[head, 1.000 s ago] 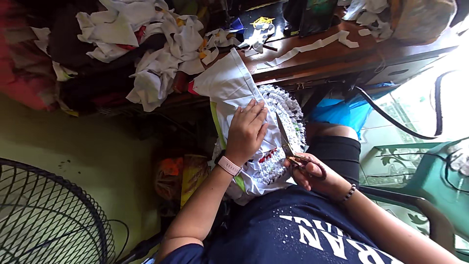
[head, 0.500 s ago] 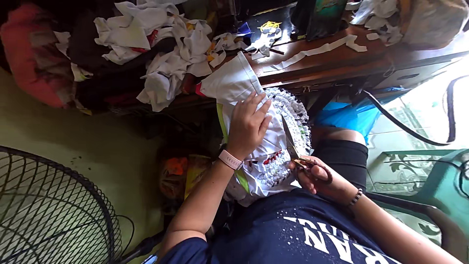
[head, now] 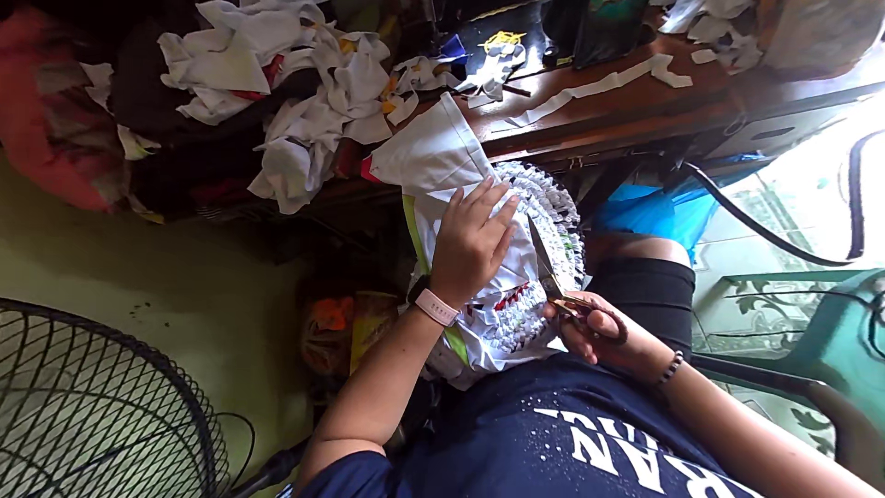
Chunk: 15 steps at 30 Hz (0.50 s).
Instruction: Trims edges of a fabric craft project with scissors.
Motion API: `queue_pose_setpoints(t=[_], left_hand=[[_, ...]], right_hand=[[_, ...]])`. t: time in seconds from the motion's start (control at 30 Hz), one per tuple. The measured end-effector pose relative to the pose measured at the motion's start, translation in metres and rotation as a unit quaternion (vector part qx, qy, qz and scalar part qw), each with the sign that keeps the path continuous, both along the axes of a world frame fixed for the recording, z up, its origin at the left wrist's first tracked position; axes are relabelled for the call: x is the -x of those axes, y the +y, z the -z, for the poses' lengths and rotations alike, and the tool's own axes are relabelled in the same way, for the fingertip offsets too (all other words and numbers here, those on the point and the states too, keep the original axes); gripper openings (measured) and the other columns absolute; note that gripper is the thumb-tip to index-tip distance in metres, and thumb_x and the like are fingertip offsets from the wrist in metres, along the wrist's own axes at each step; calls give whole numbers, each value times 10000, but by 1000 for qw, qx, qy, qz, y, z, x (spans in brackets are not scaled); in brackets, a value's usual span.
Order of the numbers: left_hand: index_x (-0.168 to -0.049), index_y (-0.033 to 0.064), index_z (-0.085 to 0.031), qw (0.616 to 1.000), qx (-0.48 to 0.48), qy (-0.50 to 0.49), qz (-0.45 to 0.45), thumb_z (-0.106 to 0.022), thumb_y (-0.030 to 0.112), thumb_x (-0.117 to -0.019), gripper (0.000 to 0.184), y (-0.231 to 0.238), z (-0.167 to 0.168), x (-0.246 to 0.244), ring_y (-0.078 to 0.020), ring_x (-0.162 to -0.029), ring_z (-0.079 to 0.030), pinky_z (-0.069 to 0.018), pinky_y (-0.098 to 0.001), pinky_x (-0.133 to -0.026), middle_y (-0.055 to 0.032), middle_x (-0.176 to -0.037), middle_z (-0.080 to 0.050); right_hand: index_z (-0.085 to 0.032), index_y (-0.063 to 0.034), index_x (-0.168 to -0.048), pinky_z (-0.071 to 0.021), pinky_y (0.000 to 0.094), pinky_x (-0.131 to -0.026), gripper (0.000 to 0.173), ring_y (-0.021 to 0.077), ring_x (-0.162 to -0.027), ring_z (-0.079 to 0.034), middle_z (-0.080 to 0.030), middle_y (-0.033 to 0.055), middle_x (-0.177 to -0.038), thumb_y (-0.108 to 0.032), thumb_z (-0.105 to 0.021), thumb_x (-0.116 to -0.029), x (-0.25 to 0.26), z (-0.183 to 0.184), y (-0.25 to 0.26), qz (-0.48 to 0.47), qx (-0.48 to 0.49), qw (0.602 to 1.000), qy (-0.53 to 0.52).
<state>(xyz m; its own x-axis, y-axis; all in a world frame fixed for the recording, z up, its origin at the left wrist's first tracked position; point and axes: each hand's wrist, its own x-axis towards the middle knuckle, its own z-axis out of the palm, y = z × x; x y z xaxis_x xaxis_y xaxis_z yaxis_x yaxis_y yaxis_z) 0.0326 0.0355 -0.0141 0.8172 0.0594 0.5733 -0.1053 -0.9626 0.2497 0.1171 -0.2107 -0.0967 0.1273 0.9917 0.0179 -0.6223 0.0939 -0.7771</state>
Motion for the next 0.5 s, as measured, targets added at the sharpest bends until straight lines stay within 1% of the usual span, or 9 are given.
queue_pose_setpoints(t=[0.07,0.1,0.13,0.2,0.3,0.5], left_hand=[[-1171,37,-757,999,5,-44,21,-606,142,-994,255,-5,2,6,-336,-1331,-580,-433,-521,-1146,-163,-1292,-691],[-1131,35,-769,998,4,-53,33,-624,125,-981,227,-7,4,7,-331,-1289,-610,-468,-492,-1121,-160,-1237,-711],[-1116,36,-775,998,-1,-53,44,-635,116,-974,214,-8,7,9,-326,-1267,-625,-489,-471,-1101,-156,-1212,-720],[-1120,48,-780,997,-10,-44,64,-638,97,-969,212,-9,13,10,-329,-1275,-621,-493,-456,-1100,-155,-1224,-720],[-1104,71,-789,996,-16,-38,79,-646,80,-952,209,-7,16,12,-343,-1296,-604,-469,-485,-1125,-154,-1236,-715],[-1087,63,-793,995,-18,-31,88,-643,117,-957,206,-3,16,13,-354,-1311,-594,-454,-506,-1140,-163,-1263,-706]], right_hand=[[-697,-155,-1156,-519,178,-477,555,17,-512,-607,-646,-81,-654,-629,-709,-868,0,-1,0,2,3,1000,-5],[-698,-159,-1153,-516,175,-475,555,14,-510,-603,-644,-85,-653,-633,-706,-867,0,-1,0,2,3,1000,-8],[-699,-158,-1156,-517,173,-476,554,13,-513,-606,-647,-84,-657,-633,-703,-870,0,-1,0,0,-1,1000,-8],[-698,-154,-1170,-521,175,-478,559,16,-516,-611,-653,-80,-660,-630,-695,-878,0,0,0,-3,-12,1000,-5],[-697,-160,-1174,-523,176,-478,561,17,-515,-612,-653,-81,-661,-635,-692,-877,-1,1,0,-2,-13,1000,-2],[-699,-155,-1185,-521,174,-481,566,16,-516,-613,-656,-80,-660,-635,-681,-886,-1,2,0,-4,-21,1000,3]])
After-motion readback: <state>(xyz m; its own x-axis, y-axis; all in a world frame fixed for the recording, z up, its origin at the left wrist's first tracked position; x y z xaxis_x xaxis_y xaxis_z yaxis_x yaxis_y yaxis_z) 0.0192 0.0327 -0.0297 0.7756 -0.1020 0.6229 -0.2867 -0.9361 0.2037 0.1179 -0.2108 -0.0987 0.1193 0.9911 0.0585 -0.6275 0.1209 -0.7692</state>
